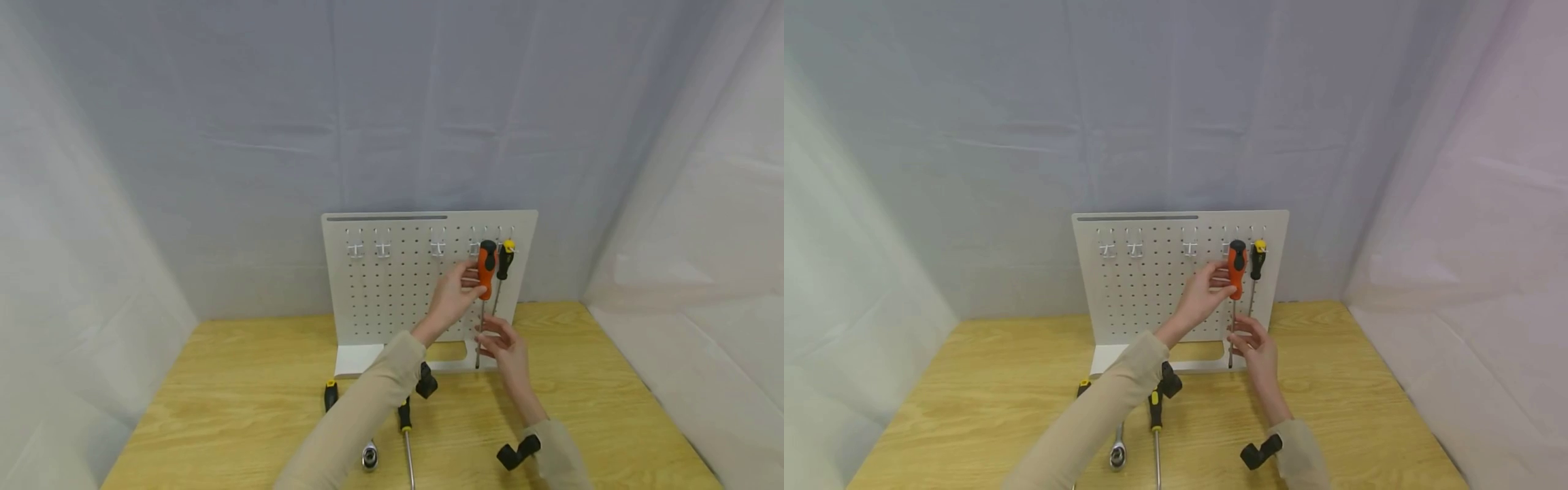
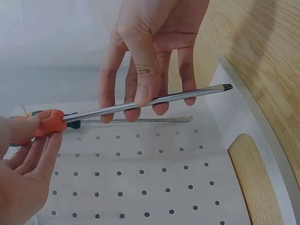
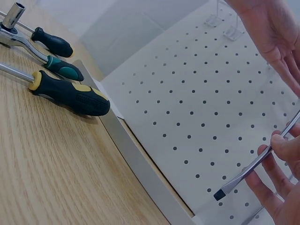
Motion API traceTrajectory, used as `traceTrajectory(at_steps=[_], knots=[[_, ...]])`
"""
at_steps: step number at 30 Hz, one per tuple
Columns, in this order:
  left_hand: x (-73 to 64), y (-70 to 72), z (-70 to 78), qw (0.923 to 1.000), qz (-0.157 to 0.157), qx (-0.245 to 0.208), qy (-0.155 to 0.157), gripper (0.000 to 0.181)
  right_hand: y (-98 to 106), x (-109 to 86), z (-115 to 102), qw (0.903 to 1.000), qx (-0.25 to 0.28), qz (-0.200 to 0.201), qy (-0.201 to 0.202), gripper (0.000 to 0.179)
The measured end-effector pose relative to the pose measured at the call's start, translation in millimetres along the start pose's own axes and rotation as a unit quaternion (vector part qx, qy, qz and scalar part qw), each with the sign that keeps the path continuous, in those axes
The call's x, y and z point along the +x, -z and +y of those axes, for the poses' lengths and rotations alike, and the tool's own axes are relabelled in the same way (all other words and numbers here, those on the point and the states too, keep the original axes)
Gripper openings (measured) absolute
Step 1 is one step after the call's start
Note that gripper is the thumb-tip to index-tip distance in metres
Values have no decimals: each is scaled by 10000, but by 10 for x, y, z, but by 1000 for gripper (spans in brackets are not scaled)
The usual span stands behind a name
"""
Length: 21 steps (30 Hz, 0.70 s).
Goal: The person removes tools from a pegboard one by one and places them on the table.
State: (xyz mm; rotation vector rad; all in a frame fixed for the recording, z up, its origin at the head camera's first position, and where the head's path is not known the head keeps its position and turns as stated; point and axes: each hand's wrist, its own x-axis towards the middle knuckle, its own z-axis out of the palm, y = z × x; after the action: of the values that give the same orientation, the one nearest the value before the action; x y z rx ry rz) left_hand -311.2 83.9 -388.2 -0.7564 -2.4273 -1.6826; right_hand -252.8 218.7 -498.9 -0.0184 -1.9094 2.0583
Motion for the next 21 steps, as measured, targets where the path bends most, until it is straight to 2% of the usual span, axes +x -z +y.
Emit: traceTrajectory(at_steps=[6,14,21], knots=[[-32,19,36,10000,-12,-27,-89,46,14,-33,-35,9999,88,-70,-29,37],[-131,21,54,9996,-103,7,-261,46,38,-137,-34,9996,198,-134,171,36],[-231,36,61,9995,-99,-209,-217,45,49,-229,-45,9996,140,-257,-1,39]])
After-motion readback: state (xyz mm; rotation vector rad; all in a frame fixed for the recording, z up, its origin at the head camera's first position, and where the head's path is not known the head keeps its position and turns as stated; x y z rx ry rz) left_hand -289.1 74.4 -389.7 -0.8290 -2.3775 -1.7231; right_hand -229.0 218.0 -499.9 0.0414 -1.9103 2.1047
